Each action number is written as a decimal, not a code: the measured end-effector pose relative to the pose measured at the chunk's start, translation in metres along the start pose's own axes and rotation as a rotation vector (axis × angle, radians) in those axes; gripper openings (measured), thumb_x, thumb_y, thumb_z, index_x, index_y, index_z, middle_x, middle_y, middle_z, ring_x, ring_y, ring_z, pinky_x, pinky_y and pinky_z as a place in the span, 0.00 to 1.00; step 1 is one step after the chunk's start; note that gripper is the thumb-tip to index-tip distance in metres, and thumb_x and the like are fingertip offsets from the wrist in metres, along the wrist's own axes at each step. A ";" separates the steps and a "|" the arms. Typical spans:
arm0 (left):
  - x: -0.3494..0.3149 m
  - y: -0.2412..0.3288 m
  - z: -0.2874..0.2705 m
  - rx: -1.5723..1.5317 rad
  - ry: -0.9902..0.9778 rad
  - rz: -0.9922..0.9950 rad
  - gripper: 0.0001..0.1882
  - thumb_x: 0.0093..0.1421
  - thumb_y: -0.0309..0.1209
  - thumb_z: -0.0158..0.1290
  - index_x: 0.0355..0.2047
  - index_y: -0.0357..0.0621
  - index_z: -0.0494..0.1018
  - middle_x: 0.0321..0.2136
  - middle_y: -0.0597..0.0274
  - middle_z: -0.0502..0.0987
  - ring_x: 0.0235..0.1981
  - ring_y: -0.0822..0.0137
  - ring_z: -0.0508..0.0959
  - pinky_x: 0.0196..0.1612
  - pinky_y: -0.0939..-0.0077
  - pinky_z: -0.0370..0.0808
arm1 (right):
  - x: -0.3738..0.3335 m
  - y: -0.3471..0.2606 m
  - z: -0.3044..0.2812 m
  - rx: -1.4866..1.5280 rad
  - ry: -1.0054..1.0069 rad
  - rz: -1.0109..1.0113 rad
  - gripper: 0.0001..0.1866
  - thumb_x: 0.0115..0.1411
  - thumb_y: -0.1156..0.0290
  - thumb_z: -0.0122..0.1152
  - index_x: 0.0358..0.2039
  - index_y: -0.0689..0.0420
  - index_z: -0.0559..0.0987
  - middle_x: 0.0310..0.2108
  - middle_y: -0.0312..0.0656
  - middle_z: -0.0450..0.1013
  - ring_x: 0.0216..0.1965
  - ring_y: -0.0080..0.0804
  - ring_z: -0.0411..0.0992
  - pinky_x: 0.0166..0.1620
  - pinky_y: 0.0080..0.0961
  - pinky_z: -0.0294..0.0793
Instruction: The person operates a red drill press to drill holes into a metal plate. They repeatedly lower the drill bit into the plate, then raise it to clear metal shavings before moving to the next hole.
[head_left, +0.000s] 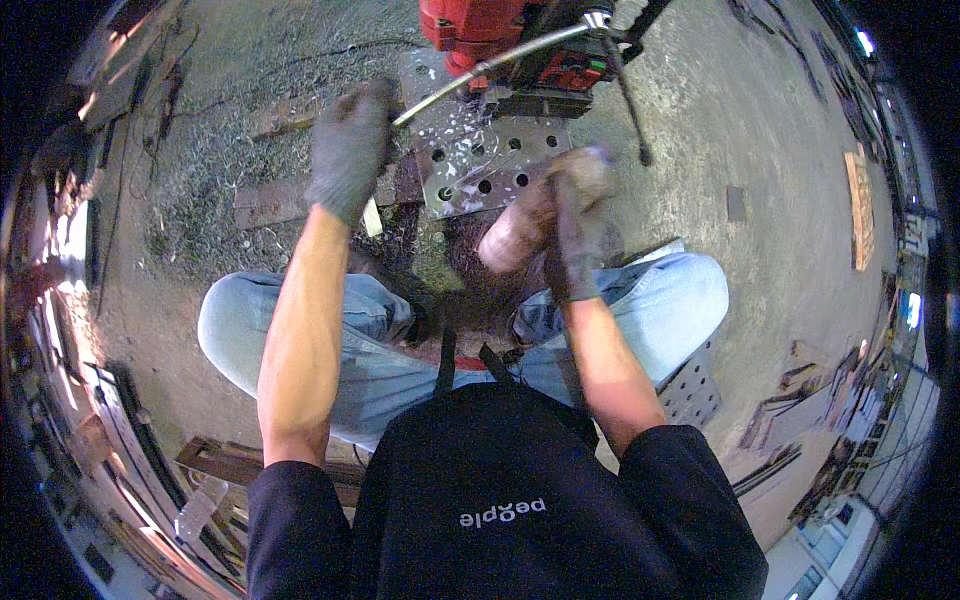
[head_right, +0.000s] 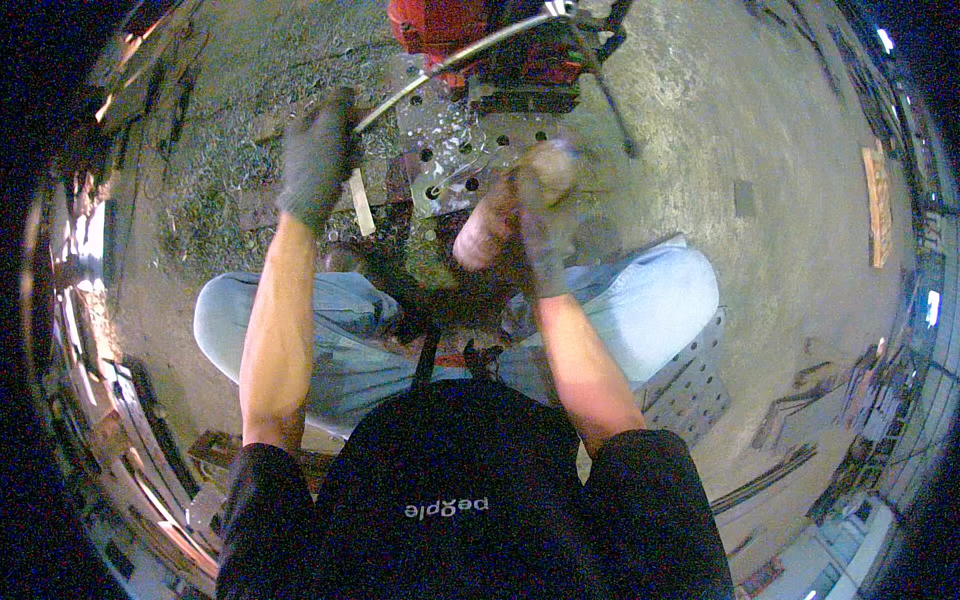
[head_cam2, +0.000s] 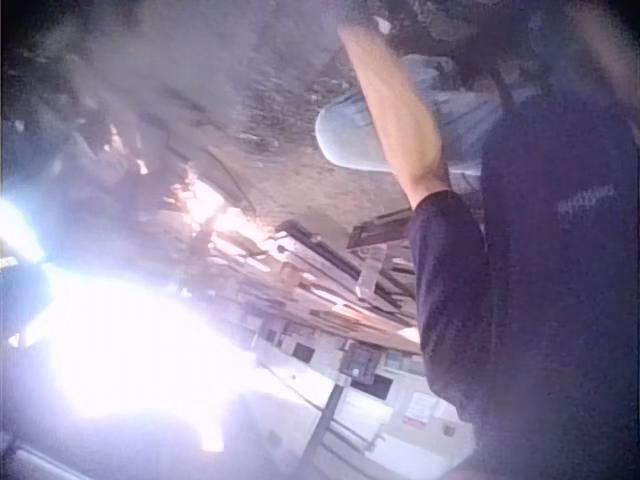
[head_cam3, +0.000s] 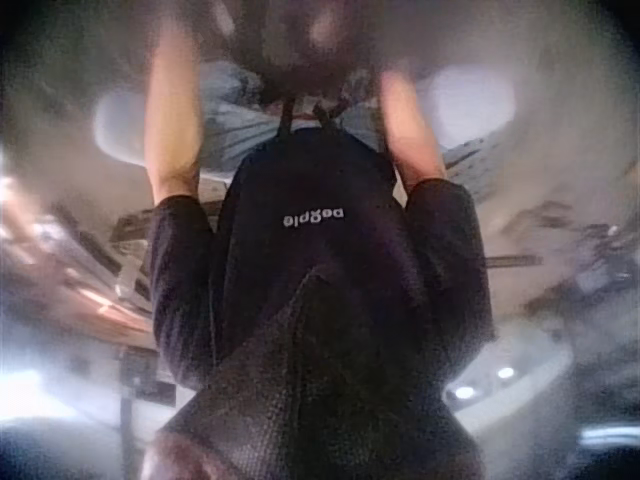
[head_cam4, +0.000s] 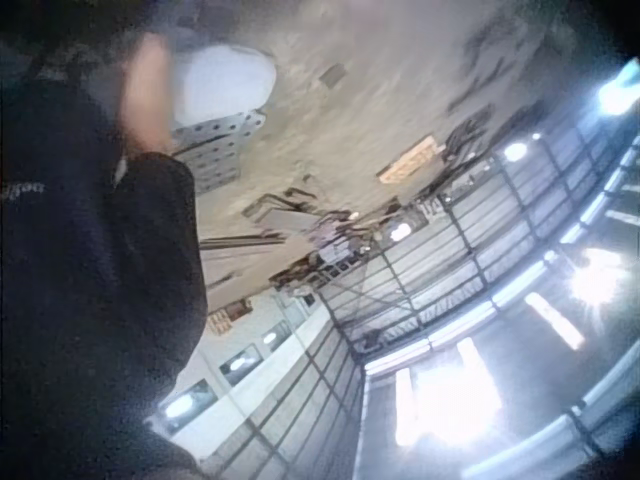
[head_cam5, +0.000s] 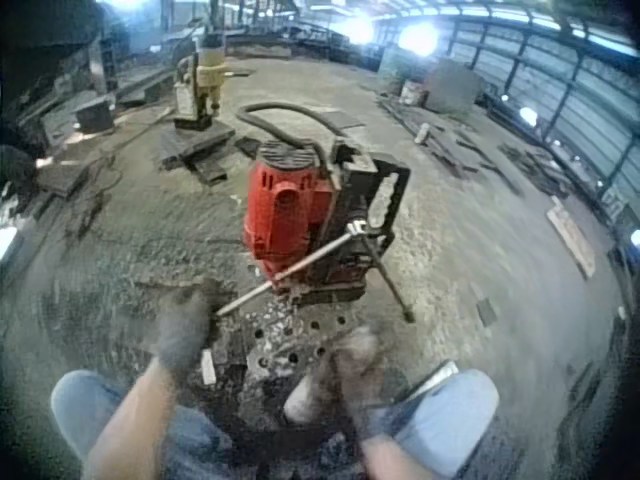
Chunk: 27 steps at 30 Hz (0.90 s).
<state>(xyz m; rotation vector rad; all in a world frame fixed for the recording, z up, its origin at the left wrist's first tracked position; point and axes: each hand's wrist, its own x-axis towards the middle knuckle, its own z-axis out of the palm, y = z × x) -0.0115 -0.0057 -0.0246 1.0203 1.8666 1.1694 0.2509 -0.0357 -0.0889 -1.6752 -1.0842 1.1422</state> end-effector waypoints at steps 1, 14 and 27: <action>-0.010 0.029 -0.010 0.061 -0.012 -0.005 0.20 0.67 0.43 0.44 0.37 0.41 0.79 0.23 0.60 0.78 0.18 0.70 0.70 0.24 0.70 0.68 | 0.004 -0.009 -0.020 0.048 0.134 -0.004 0.27 0.61 0.50 0.61 0.50 0.59 0.74 0.46 0.40 0.73 0.46 0.30 0.70 0.50 0.31 0.70; -0.074 0.247 0.131 0.533 0.275 1.155 0.19 0.64 0.27 0.44 0.54 0.34 0.66 0.43 0.45 0.74 0.34 0.58 0.80 0.37 0.63 0.79 | 0.109 -0.059 -0.251 0.079 0.419 -0.504 0.20 0.56 0.65 0.67 0.46 0.56 0.72 0.41 0.35 0.72 0.43 0.26 0.71 0.47 0.29 0.73; -0.073 0.163 0.353 0.343 -0.606 0.748 0.18 0.56 0.33 0.53 0.47 0.46 0.77 0.45 0.48 0.78 0.42 0.48 0.80 0.43 0.53 0.77 | 0.008 0.231 -0.315 -0.318 0.355 0.476 0.21 0.61 0.61 0.60 0.50 0.59 0.71 0.45 0.43 0.73 0.46 0.34 0.72 0.49 0.32 0.74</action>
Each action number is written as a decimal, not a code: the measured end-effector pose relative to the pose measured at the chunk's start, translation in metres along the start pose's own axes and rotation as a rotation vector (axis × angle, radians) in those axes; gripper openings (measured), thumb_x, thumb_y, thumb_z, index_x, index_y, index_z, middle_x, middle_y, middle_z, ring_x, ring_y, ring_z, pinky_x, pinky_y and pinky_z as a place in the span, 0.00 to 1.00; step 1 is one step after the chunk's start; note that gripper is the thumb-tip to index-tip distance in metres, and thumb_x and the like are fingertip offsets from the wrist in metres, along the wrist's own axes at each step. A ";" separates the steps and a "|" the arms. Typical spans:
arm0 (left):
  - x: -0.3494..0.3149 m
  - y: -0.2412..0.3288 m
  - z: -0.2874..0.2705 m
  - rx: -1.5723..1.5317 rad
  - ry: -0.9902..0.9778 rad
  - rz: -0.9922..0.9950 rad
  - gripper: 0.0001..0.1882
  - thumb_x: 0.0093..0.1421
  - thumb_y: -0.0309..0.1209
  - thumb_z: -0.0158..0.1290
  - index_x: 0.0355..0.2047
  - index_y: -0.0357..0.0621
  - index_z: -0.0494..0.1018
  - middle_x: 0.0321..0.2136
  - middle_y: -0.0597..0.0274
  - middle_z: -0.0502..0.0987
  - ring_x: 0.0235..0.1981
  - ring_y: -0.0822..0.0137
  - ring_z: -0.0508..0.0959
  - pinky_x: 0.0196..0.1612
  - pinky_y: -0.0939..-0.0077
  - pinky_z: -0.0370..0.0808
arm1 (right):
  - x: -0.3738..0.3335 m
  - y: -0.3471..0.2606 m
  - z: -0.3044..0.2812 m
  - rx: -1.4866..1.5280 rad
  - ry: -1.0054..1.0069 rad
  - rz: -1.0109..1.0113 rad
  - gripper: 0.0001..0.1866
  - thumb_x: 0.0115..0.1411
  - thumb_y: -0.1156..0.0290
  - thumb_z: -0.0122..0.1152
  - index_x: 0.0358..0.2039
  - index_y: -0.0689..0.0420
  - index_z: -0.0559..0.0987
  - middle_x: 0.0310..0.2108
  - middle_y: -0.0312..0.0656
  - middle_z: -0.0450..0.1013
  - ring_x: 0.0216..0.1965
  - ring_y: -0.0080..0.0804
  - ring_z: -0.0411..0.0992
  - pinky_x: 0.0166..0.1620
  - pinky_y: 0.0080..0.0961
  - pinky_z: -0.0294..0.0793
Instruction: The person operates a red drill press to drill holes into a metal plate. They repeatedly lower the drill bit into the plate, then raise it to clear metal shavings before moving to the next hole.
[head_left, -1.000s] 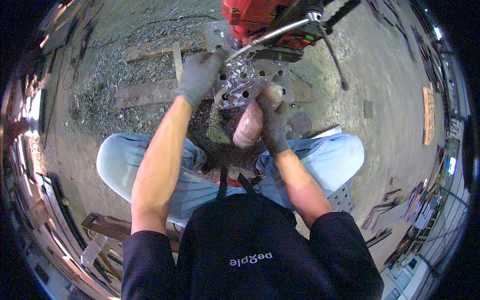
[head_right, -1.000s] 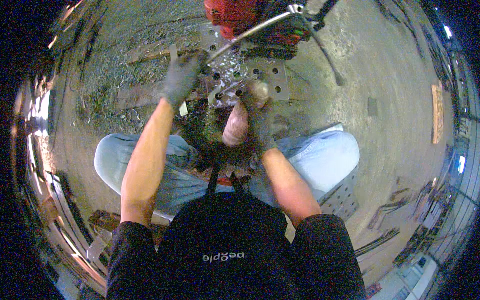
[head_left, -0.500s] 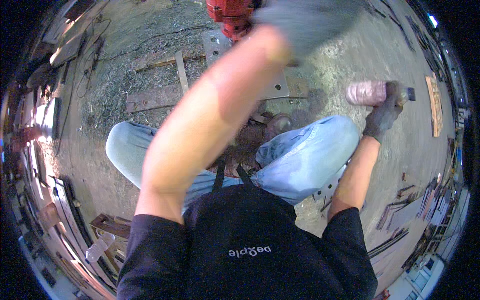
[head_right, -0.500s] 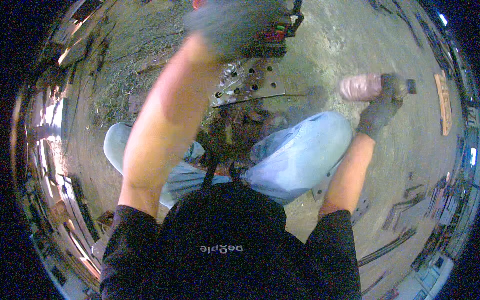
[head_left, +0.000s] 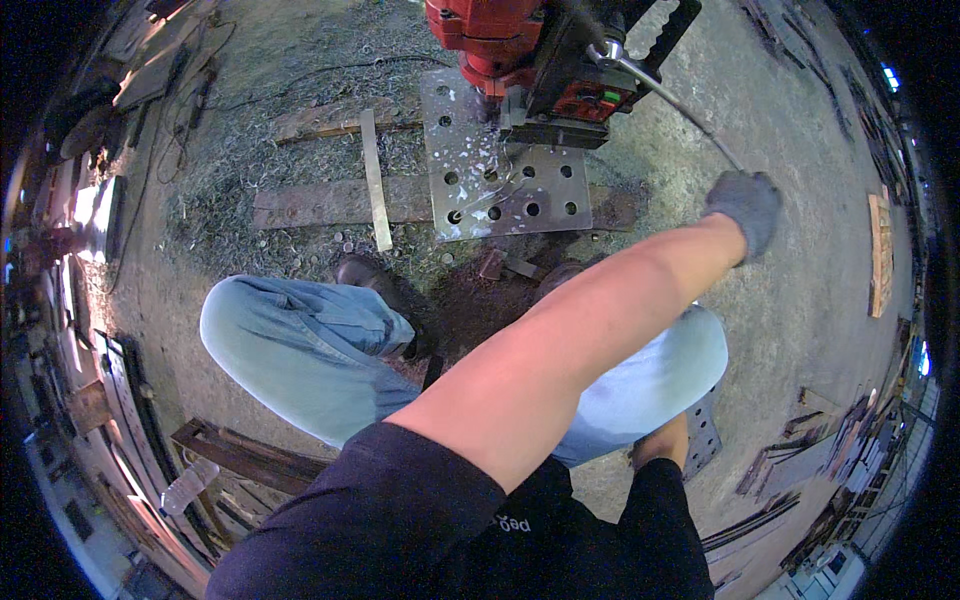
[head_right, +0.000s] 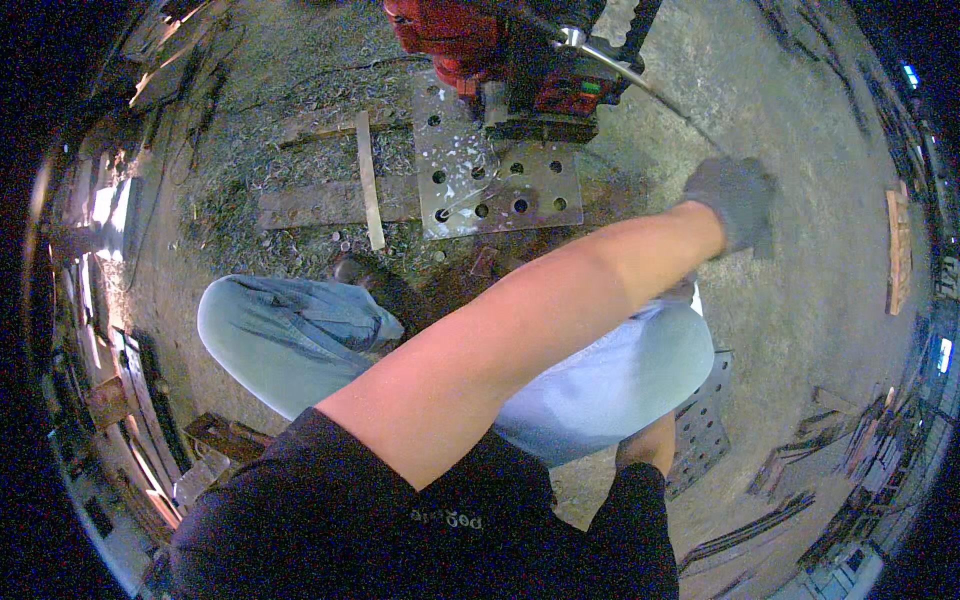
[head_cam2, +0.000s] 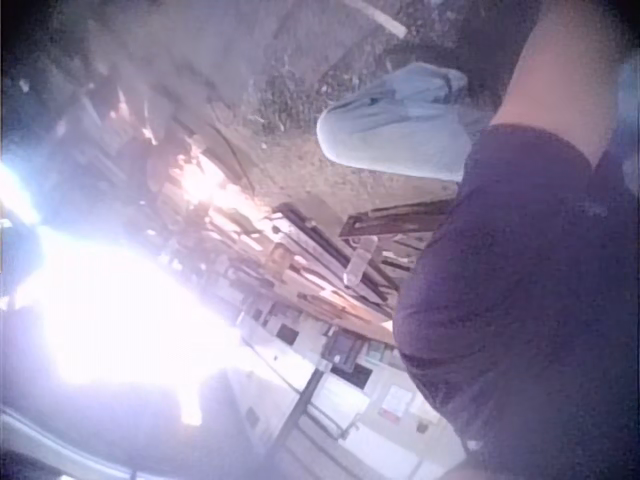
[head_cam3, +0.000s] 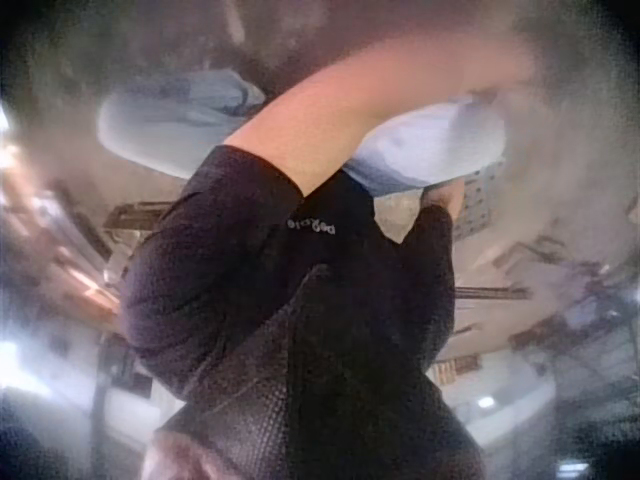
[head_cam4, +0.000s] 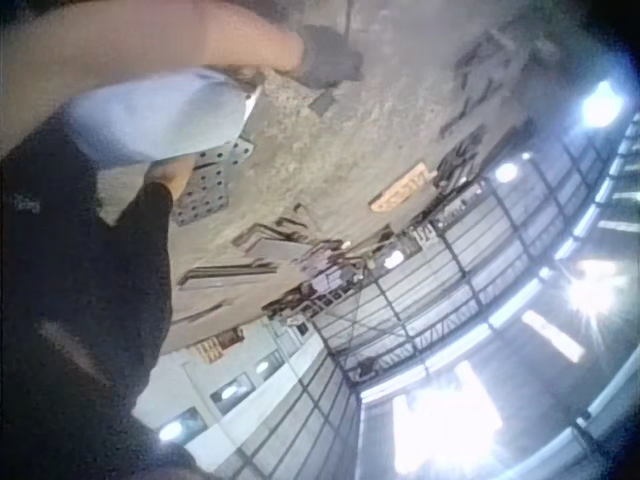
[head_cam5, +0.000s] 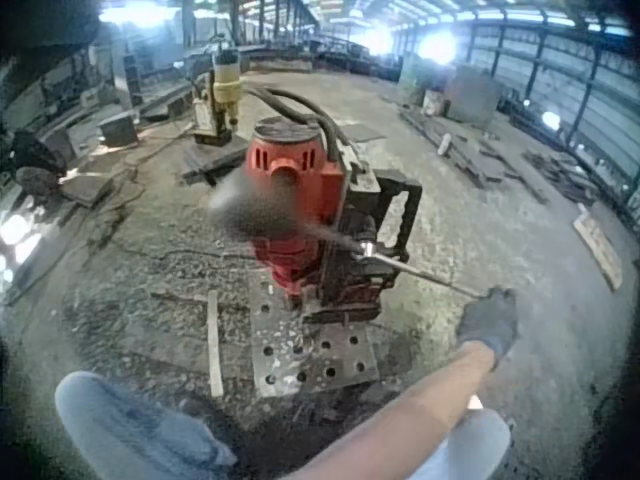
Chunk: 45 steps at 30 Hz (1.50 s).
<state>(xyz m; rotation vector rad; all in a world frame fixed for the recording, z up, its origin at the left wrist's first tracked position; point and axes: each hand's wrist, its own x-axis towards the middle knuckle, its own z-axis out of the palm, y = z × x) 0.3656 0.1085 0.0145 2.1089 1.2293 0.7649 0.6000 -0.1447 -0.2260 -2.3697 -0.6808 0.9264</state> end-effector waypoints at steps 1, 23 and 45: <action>-0.001 -0.025 0.028 0.043 0.023 -0.103 0.15 0.57 0.32 0.53 0.45 0.46 0.78 0.44 0.49 0.79 0.42 0.50 0.81 0.42 0.56 0.78 | -0.008 0.014 -0.003 0.002 -0.003 0.068 0.21 0.61 0.61 0.60 0.51 0.59 0.71 0.45 0.43 0.73 0.46 0.35 0.73 0.49 0.33 0.74; -0.249 -0.152 -0.269 0.778 -0.529 -0.167 0.16 0.58 0.43 0.53 0.31 0.45 0.82 0.31 0.52 0.82 0.29 0.49 0.82 0.37 0.59 0.79 | -0.073 -0.332 -0.037 0.353 0.108 -0.899 0.24 0.66 0.57 0.53 0.54 0.65 0.72 0.47 0.52 0.75 0.47 0.39 0.75 0.49 0.33 0.76; -0.159 -0.086 -0.334 -0.141 0.805 0.155 0.20 0.67 0.42 0.45 0.52 0.42 0.71 0.38 0.57 0.79 0.32 0.65 0.79 0.35 0.70 0.76 | -0.259 -0.511 0.039 0.138 0.216 -1.723 0.11 0.58 0.74 0.60 0.40 0.64 0.80 0.48 0.46 0.74 0.43 0.33 0.76 0.47 0.28 0.75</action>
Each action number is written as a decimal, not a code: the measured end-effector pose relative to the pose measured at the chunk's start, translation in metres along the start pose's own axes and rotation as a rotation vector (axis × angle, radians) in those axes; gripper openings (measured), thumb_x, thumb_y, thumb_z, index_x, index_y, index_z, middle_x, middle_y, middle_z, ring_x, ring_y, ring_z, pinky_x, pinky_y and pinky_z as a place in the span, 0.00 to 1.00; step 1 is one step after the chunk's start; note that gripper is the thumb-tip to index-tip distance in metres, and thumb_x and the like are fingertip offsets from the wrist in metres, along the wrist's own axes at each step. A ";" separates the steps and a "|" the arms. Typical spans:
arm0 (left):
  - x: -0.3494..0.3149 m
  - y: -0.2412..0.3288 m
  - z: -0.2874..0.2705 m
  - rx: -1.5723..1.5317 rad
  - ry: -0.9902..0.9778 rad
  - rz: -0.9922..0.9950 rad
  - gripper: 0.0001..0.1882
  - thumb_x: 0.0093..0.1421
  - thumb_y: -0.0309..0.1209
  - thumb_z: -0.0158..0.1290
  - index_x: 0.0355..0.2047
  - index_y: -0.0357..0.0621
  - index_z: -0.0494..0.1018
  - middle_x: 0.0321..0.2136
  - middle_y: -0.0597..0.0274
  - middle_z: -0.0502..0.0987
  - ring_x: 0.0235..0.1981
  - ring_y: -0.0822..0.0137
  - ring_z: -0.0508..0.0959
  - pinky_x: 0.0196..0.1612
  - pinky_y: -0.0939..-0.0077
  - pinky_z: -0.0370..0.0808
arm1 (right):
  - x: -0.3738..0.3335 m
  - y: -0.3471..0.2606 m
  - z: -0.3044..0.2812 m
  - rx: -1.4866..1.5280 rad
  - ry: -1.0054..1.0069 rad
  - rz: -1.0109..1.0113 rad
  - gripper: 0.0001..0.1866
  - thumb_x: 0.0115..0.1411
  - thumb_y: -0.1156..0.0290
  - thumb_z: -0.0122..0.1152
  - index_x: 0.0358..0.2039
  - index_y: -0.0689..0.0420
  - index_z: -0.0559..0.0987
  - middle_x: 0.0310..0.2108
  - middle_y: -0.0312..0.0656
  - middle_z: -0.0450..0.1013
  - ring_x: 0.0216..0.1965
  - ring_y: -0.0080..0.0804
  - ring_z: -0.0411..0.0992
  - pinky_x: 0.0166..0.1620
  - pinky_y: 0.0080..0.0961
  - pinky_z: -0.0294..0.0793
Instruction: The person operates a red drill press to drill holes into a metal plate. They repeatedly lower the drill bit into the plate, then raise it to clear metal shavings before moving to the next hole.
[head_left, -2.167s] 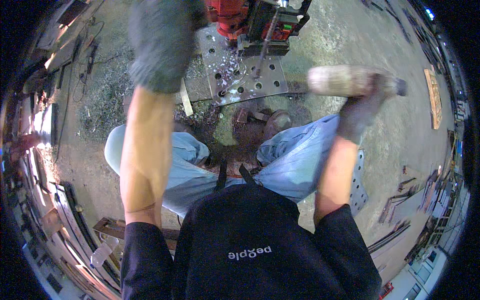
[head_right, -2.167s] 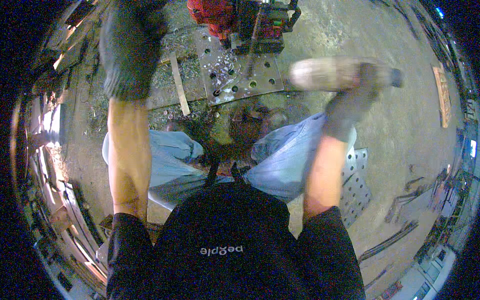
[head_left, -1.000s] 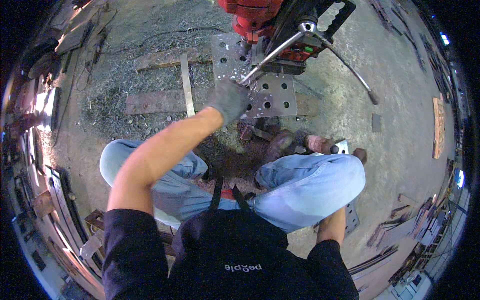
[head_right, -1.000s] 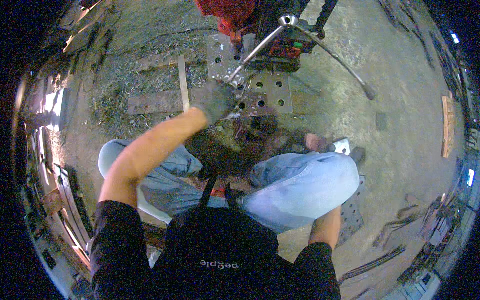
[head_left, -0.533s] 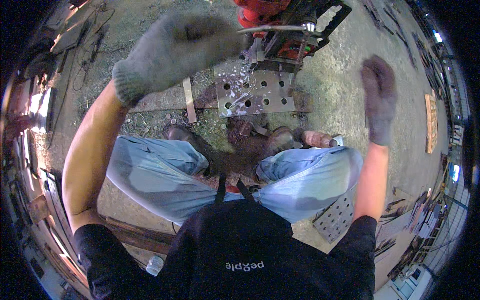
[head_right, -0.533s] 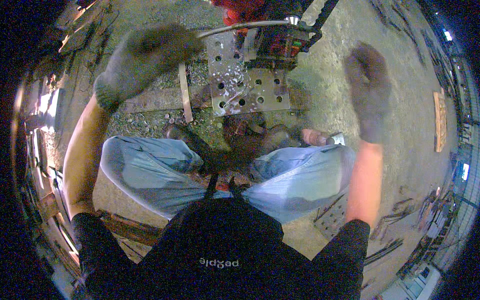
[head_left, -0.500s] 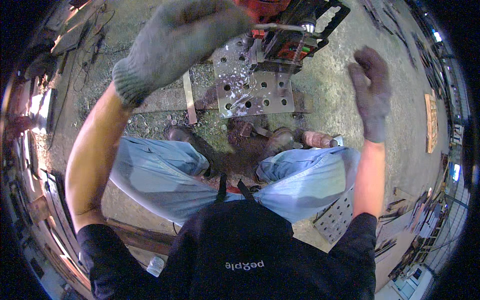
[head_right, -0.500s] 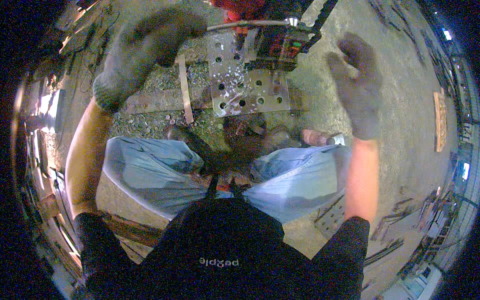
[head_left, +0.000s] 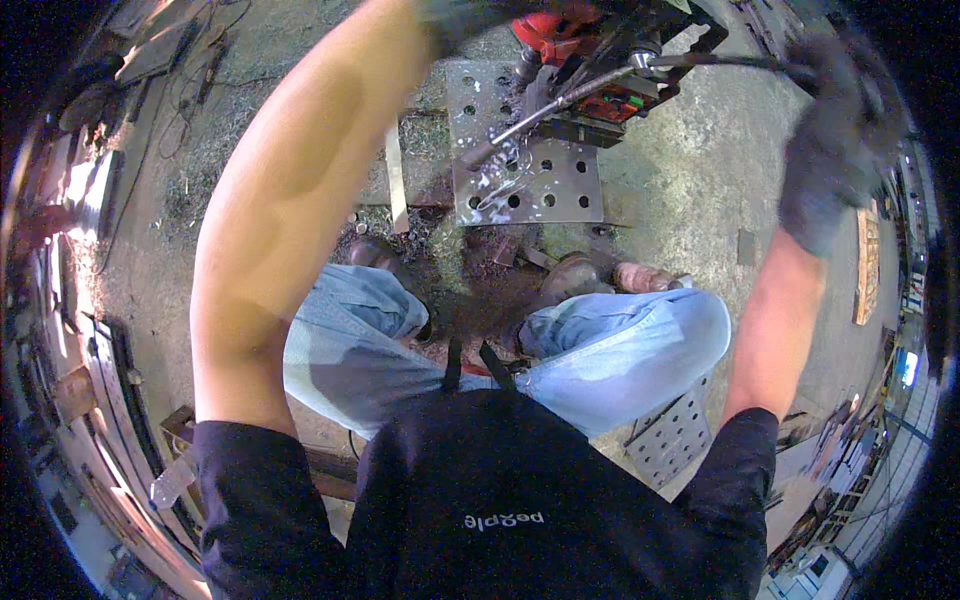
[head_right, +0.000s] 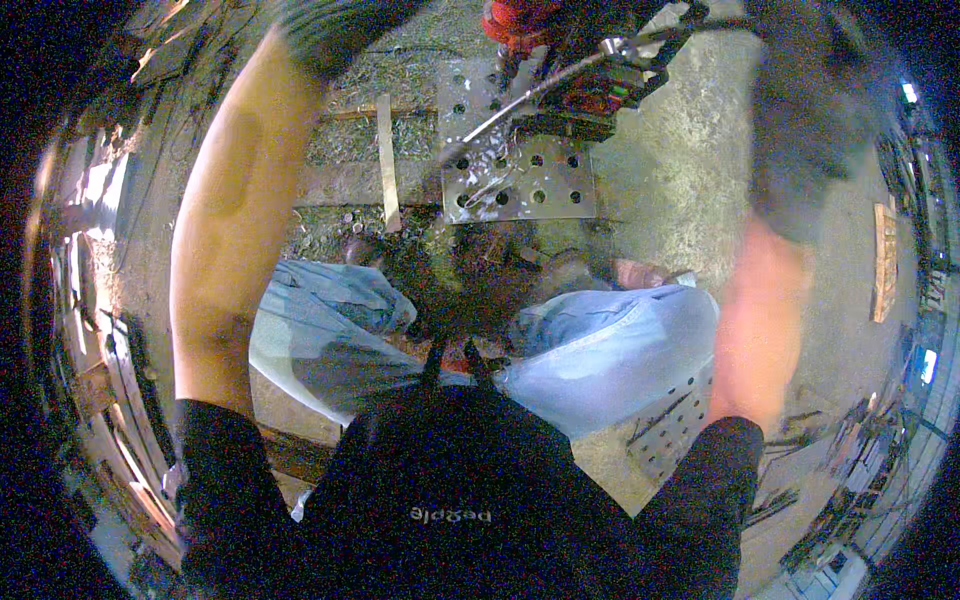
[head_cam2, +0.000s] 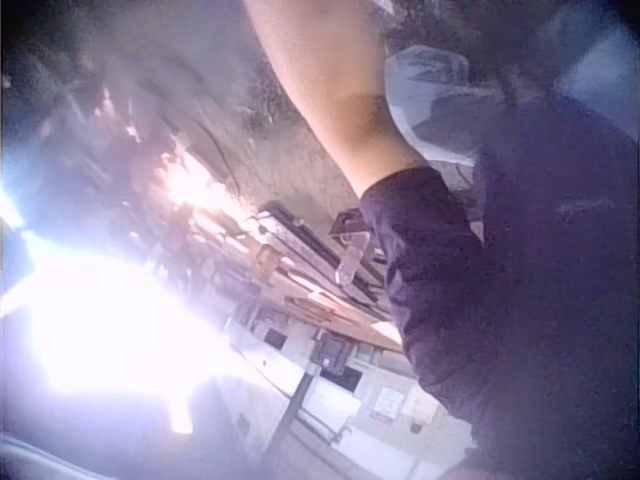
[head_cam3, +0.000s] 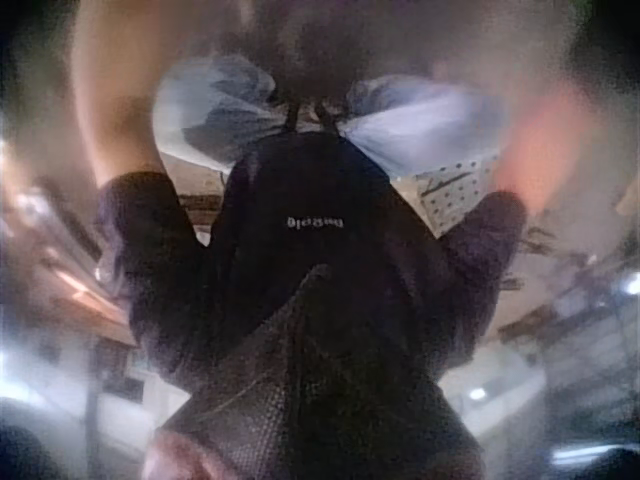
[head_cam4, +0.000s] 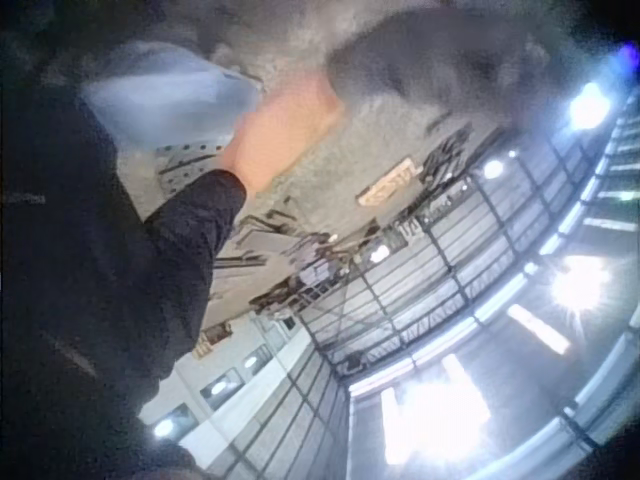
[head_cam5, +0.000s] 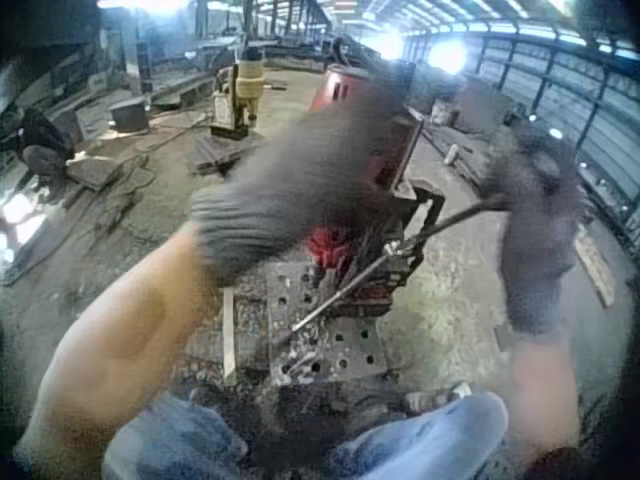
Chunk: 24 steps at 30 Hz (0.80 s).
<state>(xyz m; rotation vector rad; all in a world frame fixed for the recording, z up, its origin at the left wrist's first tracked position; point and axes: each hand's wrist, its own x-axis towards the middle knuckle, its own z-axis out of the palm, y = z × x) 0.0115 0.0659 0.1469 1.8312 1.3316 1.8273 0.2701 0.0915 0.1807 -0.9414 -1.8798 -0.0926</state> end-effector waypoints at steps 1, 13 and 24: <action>-0.004 -0.025 0.007 -0.157 0.060 -0.116 0.20 0.68 0.44 0.44 0.51 0.43 0.71 0.37 0.58 0.79 0.32 0.66 0.78 0.35 0.71 0.76 | -0.004 0.009 -0.026 -0.286 0.039 0.023 0.11 0.59 0.73 0.59 0.40 0.64 0.80 0.46 0.45 0.75 0.40 0.31 0.76 0.43 0.26 0.76; -0.296 -0.287 -0.049 0.879 -0.264 -1.142 0.26 0.58 0.47 0.49 0.52 0.44 0.72 0.40 0.38 0.79 0.45 0.39 0.78 0.50 0.49 0.73 | -0.090 0.116 -0.041 0.038 0.381 0.851 0.16 0.61 0.62 0.60 0.39 0.64 0.77 0.30 0.43 0.74 0.32 0.29 0.75 0.32 0.25 0.76; -0.300 -0.213 0.048 0.762 -0.652 -0.576 0.21 0.57 0.47 0.58 0.45 0.48 0.76 0.37 0.49 0.78 0.38 0.47 0.79 0.43 0.56 0.76 | -0.092 0.128 -0.037 0.069 0.518 0.866 0.18 0.61 0.63 0.58 0.43 0.65 0.74 0.35 0.50 0.75 0.33 0.37 0.77 0.35 0.29 0.80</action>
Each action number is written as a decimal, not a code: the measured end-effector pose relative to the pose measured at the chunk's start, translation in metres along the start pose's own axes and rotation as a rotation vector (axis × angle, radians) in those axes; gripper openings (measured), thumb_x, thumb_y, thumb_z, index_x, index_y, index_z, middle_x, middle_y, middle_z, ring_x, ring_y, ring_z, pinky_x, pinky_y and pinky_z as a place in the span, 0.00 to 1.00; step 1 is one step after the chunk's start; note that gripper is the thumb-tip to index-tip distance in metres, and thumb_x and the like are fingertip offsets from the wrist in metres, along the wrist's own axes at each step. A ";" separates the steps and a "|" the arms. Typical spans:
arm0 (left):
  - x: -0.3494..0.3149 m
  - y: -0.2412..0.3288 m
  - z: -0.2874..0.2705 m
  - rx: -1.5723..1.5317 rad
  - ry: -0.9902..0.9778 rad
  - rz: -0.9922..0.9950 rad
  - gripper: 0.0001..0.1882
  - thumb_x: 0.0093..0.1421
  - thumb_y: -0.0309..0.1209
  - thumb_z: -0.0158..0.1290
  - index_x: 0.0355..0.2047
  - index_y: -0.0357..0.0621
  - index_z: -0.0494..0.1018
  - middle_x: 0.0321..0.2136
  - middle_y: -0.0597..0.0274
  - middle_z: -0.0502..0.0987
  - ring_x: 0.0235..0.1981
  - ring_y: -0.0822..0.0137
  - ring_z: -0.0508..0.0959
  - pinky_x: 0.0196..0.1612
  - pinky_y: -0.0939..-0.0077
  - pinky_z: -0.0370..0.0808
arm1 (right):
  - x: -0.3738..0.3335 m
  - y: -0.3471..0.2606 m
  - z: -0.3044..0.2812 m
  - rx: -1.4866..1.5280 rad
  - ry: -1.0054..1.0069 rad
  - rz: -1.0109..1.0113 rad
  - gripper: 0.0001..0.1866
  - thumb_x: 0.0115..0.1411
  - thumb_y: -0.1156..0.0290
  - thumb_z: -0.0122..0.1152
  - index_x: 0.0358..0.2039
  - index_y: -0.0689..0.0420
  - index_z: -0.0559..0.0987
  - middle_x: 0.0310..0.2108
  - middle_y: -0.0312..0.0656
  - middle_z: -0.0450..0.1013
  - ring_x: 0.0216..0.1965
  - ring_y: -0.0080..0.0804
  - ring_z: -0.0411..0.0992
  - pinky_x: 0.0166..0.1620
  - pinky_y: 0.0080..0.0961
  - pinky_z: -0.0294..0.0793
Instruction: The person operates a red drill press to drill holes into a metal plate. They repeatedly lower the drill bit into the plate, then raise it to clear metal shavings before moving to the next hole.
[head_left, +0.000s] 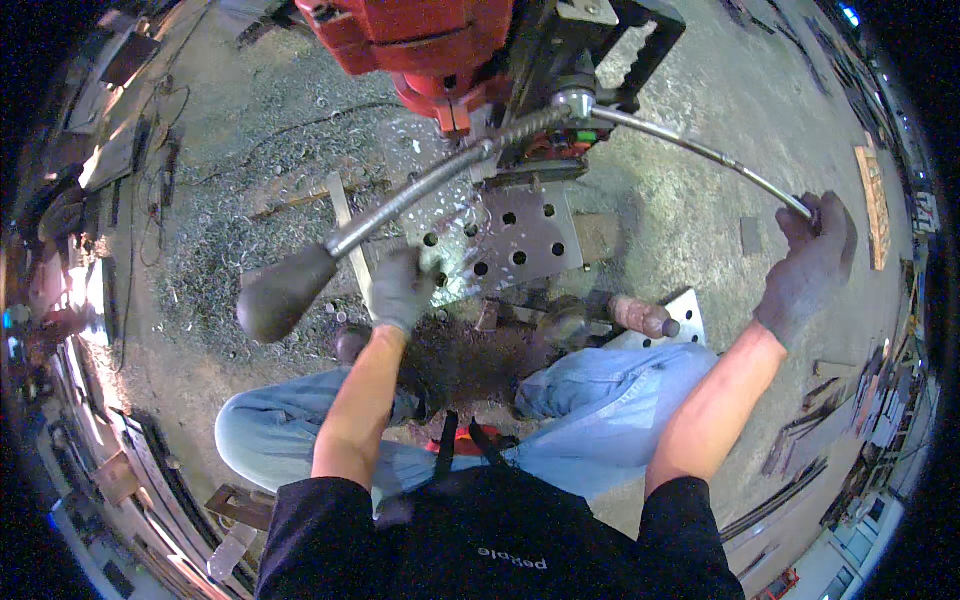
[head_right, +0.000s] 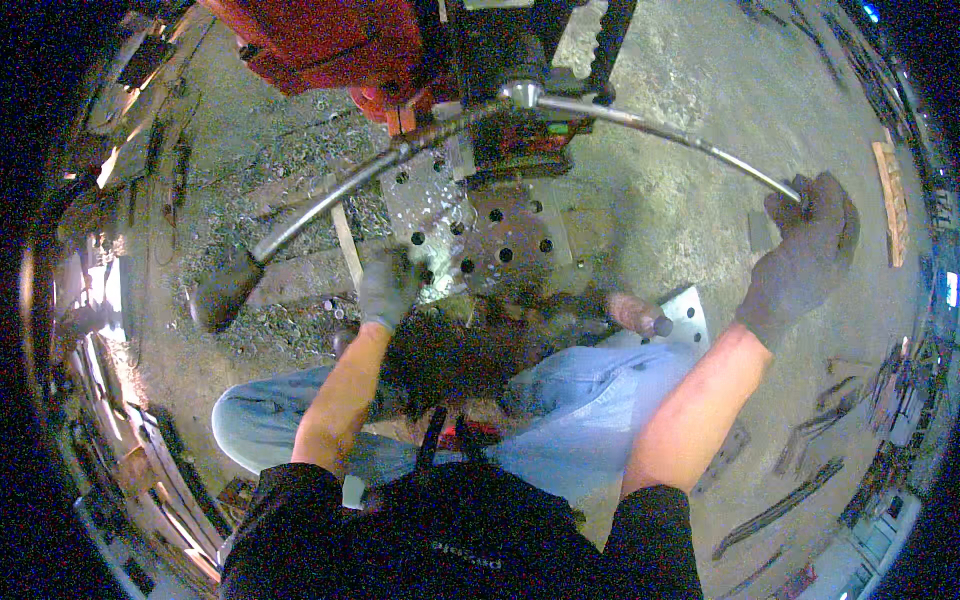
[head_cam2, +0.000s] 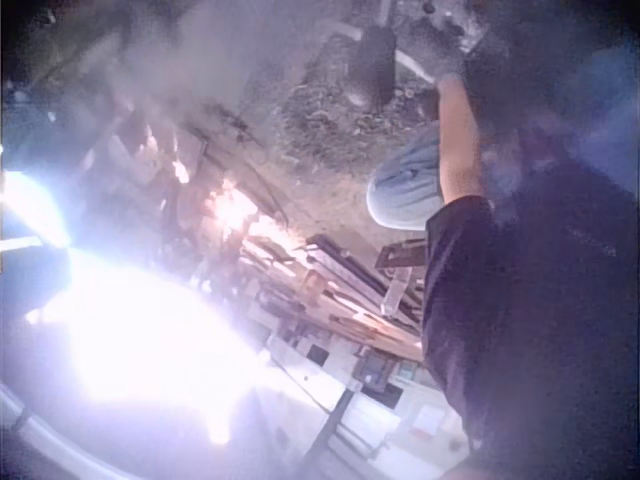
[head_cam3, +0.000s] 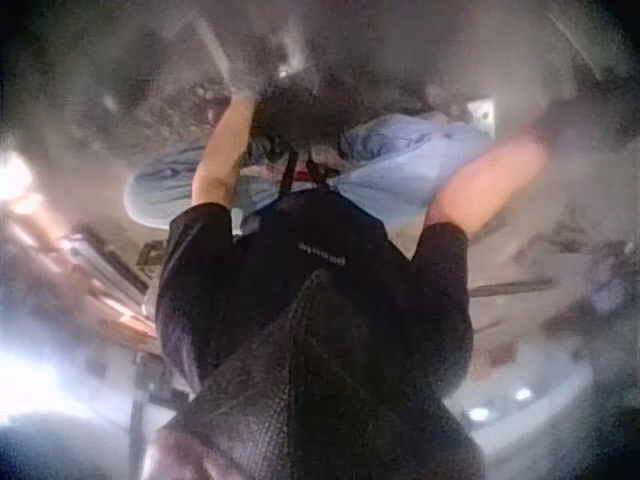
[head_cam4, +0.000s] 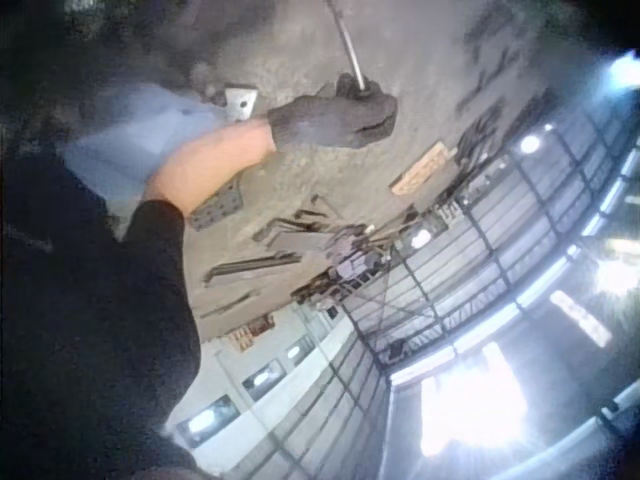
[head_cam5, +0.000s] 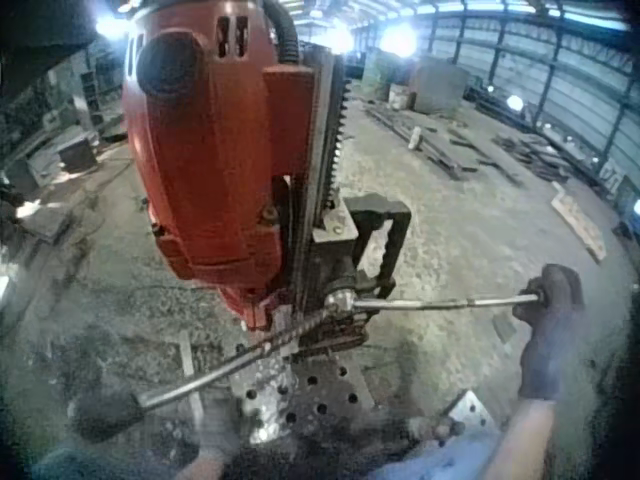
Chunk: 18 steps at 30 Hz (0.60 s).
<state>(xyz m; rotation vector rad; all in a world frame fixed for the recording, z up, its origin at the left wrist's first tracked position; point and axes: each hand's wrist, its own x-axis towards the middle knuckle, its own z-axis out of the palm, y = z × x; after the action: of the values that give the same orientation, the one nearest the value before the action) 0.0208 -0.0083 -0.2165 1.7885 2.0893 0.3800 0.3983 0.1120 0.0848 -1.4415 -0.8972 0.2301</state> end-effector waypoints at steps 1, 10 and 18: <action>-0.002 -0.001 0.019 0.101 -0.116 0.050 0.25 0.56 0.48 0.59 0.49 0.48 0.74 0.40 0.51 0.78 0.41 0.48 0.78 0.43 0.57 0.76 | -0.001 -0.001 0.006 0.009 -0.013 -0.006 0.18 0.61 0.63 0.58 0.43 0.65 0.74 0.35 0.50 0.75 0.34 0.37 0.77 0.35 0.29 0.80; -0.003 0.048 0.029 0.215 -0.132 0.206 0.14 0.58 0.38 0.54 0.42 0.48 0.72 0.30 0.52 0.79 0.34 0.50 0.81 0.34 0.56 0.79 | -0.003 -0.001 0.015 0.047 0.083 0.033 0.17 0.62 0.67 0.56 0.45 0.68 0.72 0.35 0.50 0.75 0.36 0.39 0.77 0.35 0.30 0.82; -0.007 0.038 0.053 0.168 -0.176 0.285 0.12 0.60 0.32 0.48 0.42 0.43 0.73 0.33 0.50 0.78 0.33 0.51 0.80 0.33 0.58 0.77 | -0.002 -0.001 0.014 0.071 0.075 -0.018 0.17 0.62 0.68 0.56 0.45 0.69 0.71 0.34 0.50 0.75 0.34 0.40 0.77 0.35 0.32 0.83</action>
<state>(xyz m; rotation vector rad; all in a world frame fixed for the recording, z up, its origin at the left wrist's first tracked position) 0.0793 -0.0108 -0.2469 2.1413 1.7965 0.1148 0.3880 0.1209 0.0830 -1.3670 -0.8326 0.1918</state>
